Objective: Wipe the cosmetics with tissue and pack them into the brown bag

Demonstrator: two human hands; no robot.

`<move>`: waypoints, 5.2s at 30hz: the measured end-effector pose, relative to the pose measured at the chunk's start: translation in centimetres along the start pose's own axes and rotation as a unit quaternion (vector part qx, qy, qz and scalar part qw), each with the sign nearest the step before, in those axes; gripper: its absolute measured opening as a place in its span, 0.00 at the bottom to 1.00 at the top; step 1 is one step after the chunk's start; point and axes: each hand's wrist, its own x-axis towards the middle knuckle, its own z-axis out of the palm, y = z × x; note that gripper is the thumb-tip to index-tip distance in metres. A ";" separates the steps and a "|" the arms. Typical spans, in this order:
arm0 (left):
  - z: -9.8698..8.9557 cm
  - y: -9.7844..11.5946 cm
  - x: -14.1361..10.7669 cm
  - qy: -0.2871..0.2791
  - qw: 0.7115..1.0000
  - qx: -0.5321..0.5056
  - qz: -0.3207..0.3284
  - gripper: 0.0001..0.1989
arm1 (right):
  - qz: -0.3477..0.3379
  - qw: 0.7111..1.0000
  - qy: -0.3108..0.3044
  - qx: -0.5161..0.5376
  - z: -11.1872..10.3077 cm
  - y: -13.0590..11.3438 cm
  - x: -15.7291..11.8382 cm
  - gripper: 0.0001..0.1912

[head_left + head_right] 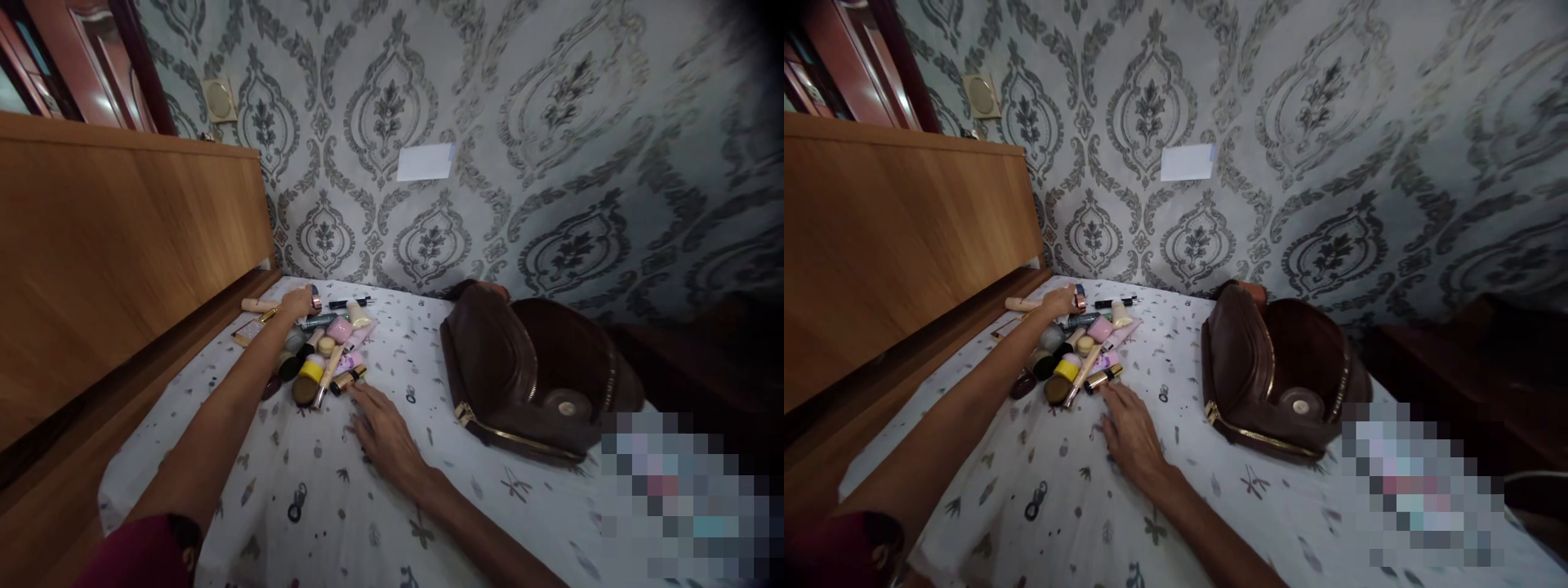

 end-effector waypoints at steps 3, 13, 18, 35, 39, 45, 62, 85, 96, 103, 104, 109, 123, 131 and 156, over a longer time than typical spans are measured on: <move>0.0 0.2 -0.7 0.021 0.999 -0.023 -0.003 0.26 | -0.005 0.999 0.031 0.021 0.6 0.9 -0.4 0.22; -1.7 2.1 -6.9 0.153 0.969 -0.177 0.073 0.22 | 0.098 0.970 0.096 0.201 -0.4 0.6 0.2 0.15; -0.9 5.6 -14.5 0.076 0.906 -0.360 0.210 0.23 | 0.152 0.920 0.127 0.337 -2.4 0.0 0.0 0.28; 1.6 7.6 -22.6 -0.058 0.865 -0.442 0.230 0.14 | 0.179 0.904 0.031 0.387 -6.1 0.6 -5.1 0.22; 0.8 8.9 -22.6 0.092 0.859 -0.473 0.176 0.13 | 0.164 0.912 0.037 0.374 -6.0 0.5 -5.1 0.25; 2.6 10.9 -24.5 0.001 0.838 -0.378 0.395 0.22 | 0.165 0.921 0.023 0.352 -6.0 0.6 -5.5 0.18; 4.9 8.8 -23.9 0.044 0.869 -0.324 0.371 0.33 | 0.147 0.963 0.022 0.224 -5.4 0.9 -5.5 0.18; 2.2 6.6 -22.9 -0.049 0.874 -0.187 0.445 0.26 | 0.184 0.961 0.046 0.200 -5.4 1.0 -4.7 0.24; 2.9 6.9 -22.2 0.065 0.870 -0.350 0.340 0.07 | 0.157 0.981 0.034 0.112 -5.8 0.4 -4.4 0.21; 2.4 7.0 -22.4 -0.017 0.853 -0.325 0.408 0.23 | 0.064 0.995 0.032 0.071 -6.0 0.6 -4.8 0.20; 2.4 6.9 -22.4 -0.040 0.855 -0.302 0.420 0.30 | 0.067 0.994 0.037 0.078 -6.1 0.8 -4.8 0.20; 2.9 6.4 -22.3 -0.044 0.863 -0.209 0.458 0.32 | 0.058 0.992 0.035 0.110 -6.2 1.4 -4.9 0.23; 3.1 8.4 -23.7 0.011 0.882 -0.234 0.409 0.30 | 0.019 0.992 0.037 0.121 -5.5 2.2 -5.0 0.30; 3.0 10.2 -25.4 -0.004 0.930 -0.176 0.322 0.33 | -0.025 0.992 0.096 -0.077 -4.8 0.4 -5.9 0.32; 3.2 9.4 -23.2 -0.016 0.873 -0.444 0.201 0.08 | -0.104 0.994 0.004 0.024 -4.9 -0.8 -6.2 0.30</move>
